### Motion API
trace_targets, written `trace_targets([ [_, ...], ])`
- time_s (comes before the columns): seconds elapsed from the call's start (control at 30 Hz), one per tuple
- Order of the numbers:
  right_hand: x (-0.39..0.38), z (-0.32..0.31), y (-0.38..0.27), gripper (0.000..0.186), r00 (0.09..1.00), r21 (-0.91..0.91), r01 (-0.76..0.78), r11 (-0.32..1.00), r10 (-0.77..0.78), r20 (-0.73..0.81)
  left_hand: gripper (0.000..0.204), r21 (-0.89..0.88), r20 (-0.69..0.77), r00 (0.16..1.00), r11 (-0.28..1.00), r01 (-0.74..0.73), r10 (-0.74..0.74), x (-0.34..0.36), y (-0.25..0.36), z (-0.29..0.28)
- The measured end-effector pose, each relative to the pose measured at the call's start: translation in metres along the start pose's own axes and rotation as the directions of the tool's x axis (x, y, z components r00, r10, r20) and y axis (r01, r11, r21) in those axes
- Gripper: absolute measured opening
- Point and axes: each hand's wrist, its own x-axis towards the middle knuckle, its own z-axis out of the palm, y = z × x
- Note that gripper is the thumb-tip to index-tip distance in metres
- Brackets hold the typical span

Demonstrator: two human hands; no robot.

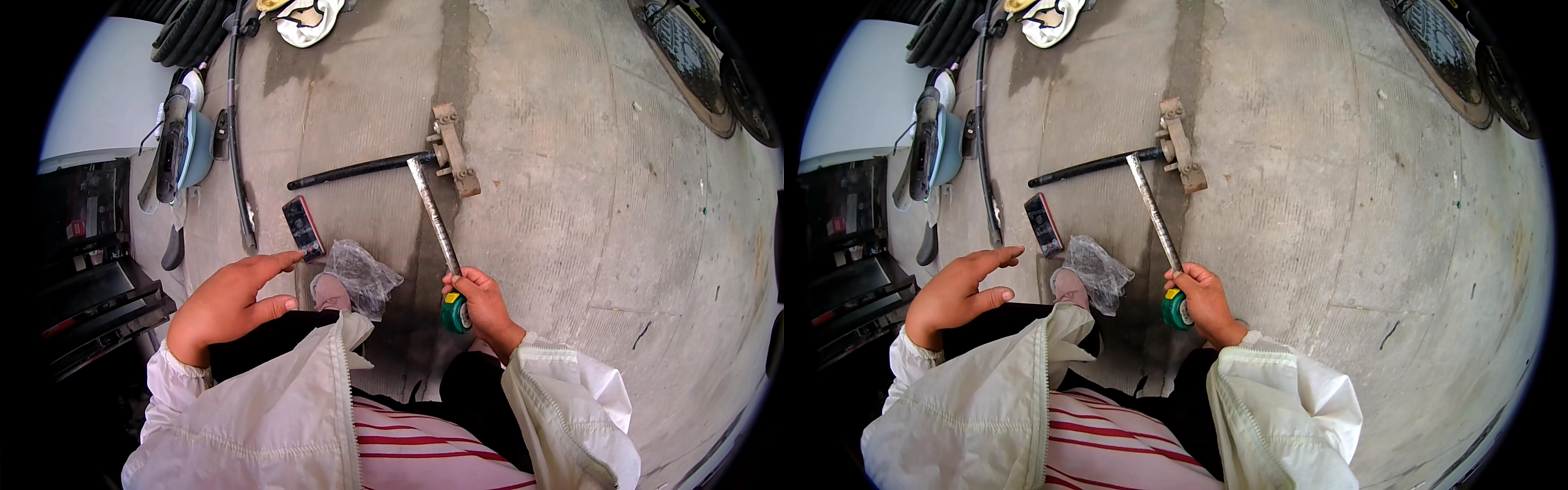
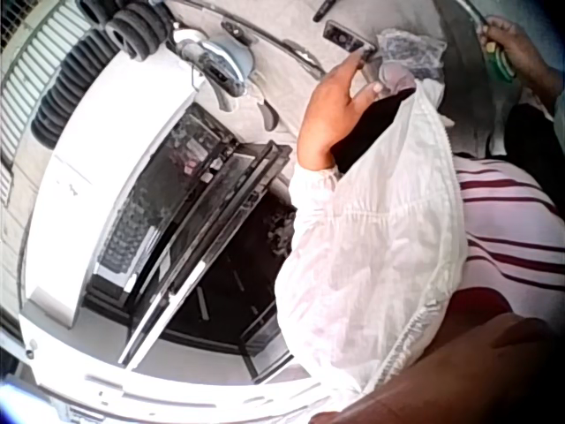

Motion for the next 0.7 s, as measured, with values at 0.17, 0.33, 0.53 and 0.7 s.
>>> trace_targets([
  [0.17,0.0002,-0.0026,0.0013,0.016,1.0,0.001,0.006,1.0,-0.006,0.003,0.06,-0.008,0.011,1.0,1.0,0.004,-0.004,0.0017,0.002,-0.0003],
  [0.33,0.0026,-0.0018,0.0034,0.015,1.0,-0.007,0.02,1.0,-0.02,-0.023,0.062,0.0,0.011,1.0,1.0,0.008,-0.008,0.0011,0.0007,-0.0001],
  [0.53,0.0033,-0.0012,0.0046,0.015,0.997,0.005,0.019,1.0,-0.019,-0.073,0.062,-0.003,0.011,1.0,1.0,-0.009,0.009,0.0013,0.0006,-0.0001],
  [0.7,0.0045,-0.0018,0.0058,0.014,0.995,0.023,0.021,1.0,-0.019,-0.096,0.061,0.005,0.017,1.0,1.0,0.002,-0.002,0.0014,0.0003,0.0001],
])
